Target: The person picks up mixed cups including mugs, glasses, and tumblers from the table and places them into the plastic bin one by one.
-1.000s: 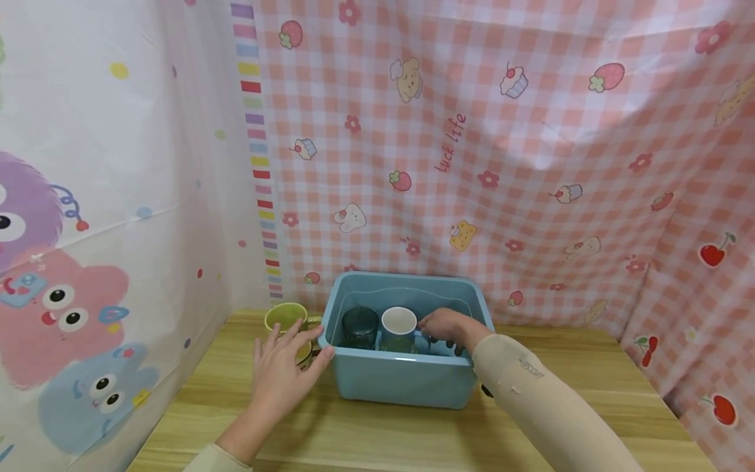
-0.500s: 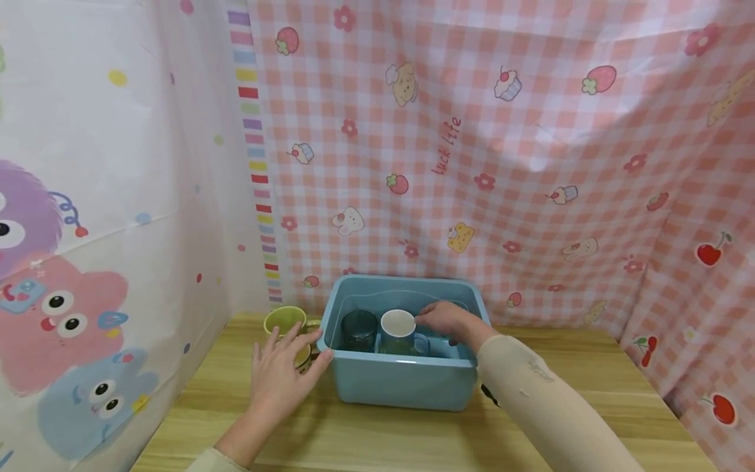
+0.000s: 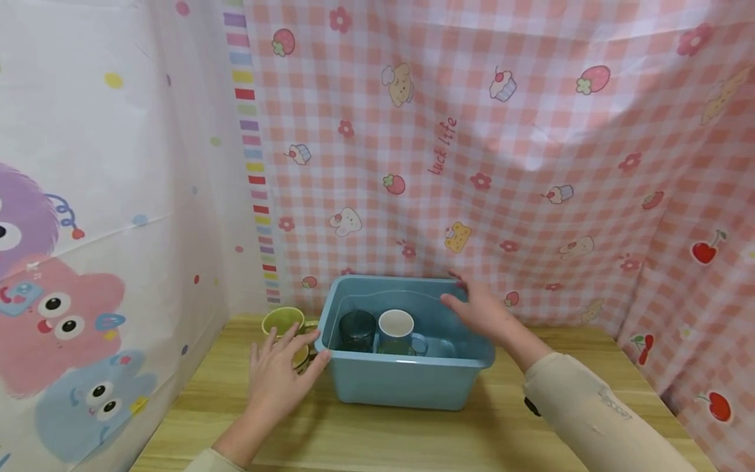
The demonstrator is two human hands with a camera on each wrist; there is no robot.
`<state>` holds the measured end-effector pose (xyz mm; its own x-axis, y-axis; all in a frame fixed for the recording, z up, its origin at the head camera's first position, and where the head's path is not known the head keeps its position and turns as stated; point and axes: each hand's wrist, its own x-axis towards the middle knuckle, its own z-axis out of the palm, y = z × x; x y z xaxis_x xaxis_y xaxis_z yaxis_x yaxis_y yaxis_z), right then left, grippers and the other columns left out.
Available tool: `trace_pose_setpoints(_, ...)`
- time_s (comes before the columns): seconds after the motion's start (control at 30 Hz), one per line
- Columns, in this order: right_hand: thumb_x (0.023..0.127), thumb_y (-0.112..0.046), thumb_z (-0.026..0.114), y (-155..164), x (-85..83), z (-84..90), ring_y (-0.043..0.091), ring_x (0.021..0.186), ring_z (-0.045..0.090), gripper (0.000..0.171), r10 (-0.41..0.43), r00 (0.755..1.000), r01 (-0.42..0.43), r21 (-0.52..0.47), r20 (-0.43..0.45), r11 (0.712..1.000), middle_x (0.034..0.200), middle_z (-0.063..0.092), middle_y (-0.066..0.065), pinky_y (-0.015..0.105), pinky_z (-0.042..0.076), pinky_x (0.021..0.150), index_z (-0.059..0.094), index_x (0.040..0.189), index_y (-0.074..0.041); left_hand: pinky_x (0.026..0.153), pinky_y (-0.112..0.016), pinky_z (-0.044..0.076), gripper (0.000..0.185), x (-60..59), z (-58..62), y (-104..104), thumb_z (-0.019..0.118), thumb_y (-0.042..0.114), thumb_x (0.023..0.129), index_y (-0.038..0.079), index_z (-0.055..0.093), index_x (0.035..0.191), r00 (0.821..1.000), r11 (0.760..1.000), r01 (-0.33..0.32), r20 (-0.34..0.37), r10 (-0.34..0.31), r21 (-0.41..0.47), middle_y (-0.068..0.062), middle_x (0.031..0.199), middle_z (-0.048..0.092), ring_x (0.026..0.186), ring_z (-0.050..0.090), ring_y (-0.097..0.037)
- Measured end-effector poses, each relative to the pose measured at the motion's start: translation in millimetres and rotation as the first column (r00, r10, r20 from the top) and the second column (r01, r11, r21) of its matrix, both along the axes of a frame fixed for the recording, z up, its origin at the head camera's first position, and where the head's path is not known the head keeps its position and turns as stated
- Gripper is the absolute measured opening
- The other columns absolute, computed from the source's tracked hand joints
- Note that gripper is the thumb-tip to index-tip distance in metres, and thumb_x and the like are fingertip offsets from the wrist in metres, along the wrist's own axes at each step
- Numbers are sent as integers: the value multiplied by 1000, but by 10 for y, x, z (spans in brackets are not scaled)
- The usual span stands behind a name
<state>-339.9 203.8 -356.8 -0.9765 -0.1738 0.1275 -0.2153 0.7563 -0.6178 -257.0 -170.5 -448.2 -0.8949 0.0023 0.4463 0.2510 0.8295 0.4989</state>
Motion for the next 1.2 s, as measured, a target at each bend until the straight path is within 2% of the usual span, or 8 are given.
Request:
trace_pose_setpoints(0.27, 108, -36, 65, 489, 353, 1, 52, 140, 58, 64, -9, 989, 11, 12, -148, 1000, 157, 53, 31, 65, 55, 106, 45, 162, -10, 119, -88, 12, 53, 13, 25, 0, 67, 62, 100, 29, 70, 141, 1000, 1000, -2, 7, 2, -12, -16, 162, 54, 156, 31, -60)
trace_pose_setpoints(0.57, 106, -32, 70, 709, 651, -234, 50, 135, 62, 53, 12, 958, 4, 56, -287, 998, 148, 63, 28, 65, 57, 101, 60, 149, -3, 119, -88, 12, 52, 9, 14, 3, 69, 60, 99, 29, 71, 141, 1000, 1000, -3, 0, 3, -11, -16, 161, 54, 155, 32, -60)
trace_pose_setpoints(0.77, 104, -31, 73, 746, 824, -391, 30, 105, 74, 47, 16, 931, 16, 86, -366, 996, 145, 68, 18, 55, 61, 93, 66, 144, -8, 118, -89, 13, 53, 5, 2, 12, 68, 60, 99, 28, 70, 141, 1000, 1000, 0, -7, 0, 1, -17, 161, 54, 155, 32, -60)
trace_pose_setpoints(0.87, 103, -27, 75, 757, 866, -467, 28, 104, 75, 43, 23, 907, 20, 98, -421, 995, 141, 71, 16, 54, 61, 92, 68, 140, -8, 118, -89, 13, 52, 8, 0, 12, 69, 60, 99, 28, 71, 141, 1000, 1000, 0, -9, 0, 11, -17, 161, 54, 155, 32, -60)
trace_pose_setpoints(0.93, 101, -26, 76, 762, 890, -515, 21, 85, 72, 41, 25, 894, 26, 109, -447, 994, 139, 72, 14, 47, 62, 86, 69, 138, -9, 119, -88, 13, 52, 9, 0, 12, 69, 60, 99, 29, 71, 141, 1000, 1000, -1, -7, 1, 14, -17, 161, 54, 156, 32, -59)
trace_pose_setpoints(1.0, 100, -23, 78, 765, 904, -563, 29, 99, 76, 40, 27, 879, 27, 106, -476, 994, 136, 74, 14, 51, 63, 88, 71, 136, -8, 119, -88, 13, 52, 9, 1, 12, 69, 60, 99, 29, 71, 141, 1000, 1000, -1, -4, 2, 15, -17, 161, 55, 156, 32, -59)
trace_pose_setpoints(1.1, 97, -20, 81, 763, 925, -635, 30, 98, 77, 39, 29, 859, 29, 105, -511, 994, 133, 75, 13, 51, 63, 87, 73, 133, -9, 119, -88, 13, 52, 6, -3, 15, 68, 60, 99, 30, 71, 141, 1000, 1000, -2, -1, 2, 15, -17, 161, 55, 156, 32, -59)
trace_pose_setpoints(1.2, 94, -15, 83, 751, 937, -693, 36, 119, 75, 38, 31, 831, 26, 94, -555, 995, 130, 77, 13, 58, 61, 94, 74, 130, -7, 119, -88, 13, 52, 2, -5, 23, 68, 61, 99, 30, 71, 141, 1000, 1000, -4, 1, 4, 13, -17, 161, 55, 156, 33, -58)
